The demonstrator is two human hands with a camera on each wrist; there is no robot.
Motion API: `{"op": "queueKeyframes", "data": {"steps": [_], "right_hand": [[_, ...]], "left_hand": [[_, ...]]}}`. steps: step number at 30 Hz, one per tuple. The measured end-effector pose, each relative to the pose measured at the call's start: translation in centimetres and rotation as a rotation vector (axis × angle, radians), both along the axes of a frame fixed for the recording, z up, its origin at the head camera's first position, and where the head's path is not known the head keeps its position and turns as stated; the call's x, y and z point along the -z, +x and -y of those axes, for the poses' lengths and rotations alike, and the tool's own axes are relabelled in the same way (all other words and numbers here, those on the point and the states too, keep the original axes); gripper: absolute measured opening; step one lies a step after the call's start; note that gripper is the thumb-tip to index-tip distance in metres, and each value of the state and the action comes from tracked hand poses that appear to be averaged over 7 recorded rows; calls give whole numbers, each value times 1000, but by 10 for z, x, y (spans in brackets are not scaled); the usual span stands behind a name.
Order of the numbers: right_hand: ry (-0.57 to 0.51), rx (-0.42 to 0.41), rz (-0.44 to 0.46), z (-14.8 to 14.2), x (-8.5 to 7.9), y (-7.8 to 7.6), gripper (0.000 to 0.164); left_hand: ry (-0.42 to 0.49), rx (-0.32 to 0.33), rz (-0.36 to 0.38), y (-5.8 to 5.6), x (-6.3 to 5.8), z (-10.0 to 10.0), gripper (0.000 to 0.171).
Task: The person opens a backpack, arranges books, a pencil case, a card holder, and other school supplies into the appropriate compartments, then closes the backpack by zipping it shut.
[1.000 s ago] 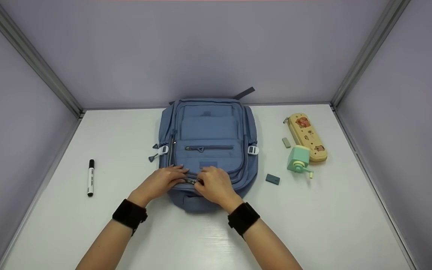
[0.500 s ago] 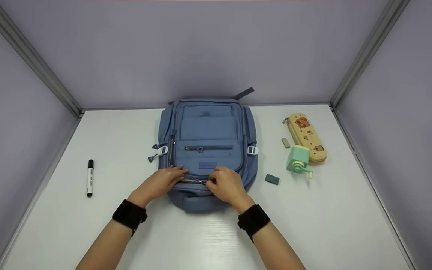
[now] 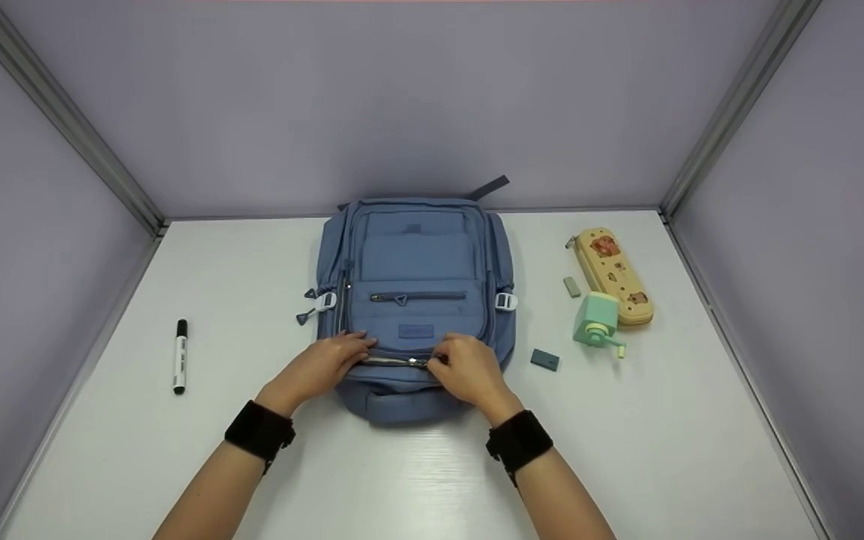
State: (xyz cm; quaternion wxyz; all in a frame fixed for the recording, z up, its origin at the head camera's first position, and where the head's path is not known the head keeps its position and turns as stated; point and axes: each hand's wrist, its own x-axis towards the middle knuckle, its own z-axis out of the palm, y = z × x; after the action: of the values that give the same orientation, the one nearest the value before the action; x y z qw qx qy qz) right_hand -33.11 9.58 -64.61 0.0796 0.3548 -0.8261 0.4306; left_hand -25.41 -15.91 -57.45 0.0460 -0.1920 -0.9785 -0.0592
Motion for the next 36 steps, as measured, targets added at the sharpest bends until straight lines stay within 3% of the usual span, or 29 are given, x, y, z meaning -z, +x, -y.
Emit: {"op": "queueKeyframes", "data": {"steps": [14,20,28,36], "right_hand": [[-17,-52,14,-27,7,-14,9],[-25,-8,40,-43,13,-23,18],[-19,77,87,-60,22,-34,11],[7,95,114,-67,25,-41,14]], "left_hand": [[6,12,-14,1,0,1,30],[37,19,-19,1,0,2,30],[32,12,-7,2,-2,2,30],[24,13,-6,3,-2,1,30]]}}
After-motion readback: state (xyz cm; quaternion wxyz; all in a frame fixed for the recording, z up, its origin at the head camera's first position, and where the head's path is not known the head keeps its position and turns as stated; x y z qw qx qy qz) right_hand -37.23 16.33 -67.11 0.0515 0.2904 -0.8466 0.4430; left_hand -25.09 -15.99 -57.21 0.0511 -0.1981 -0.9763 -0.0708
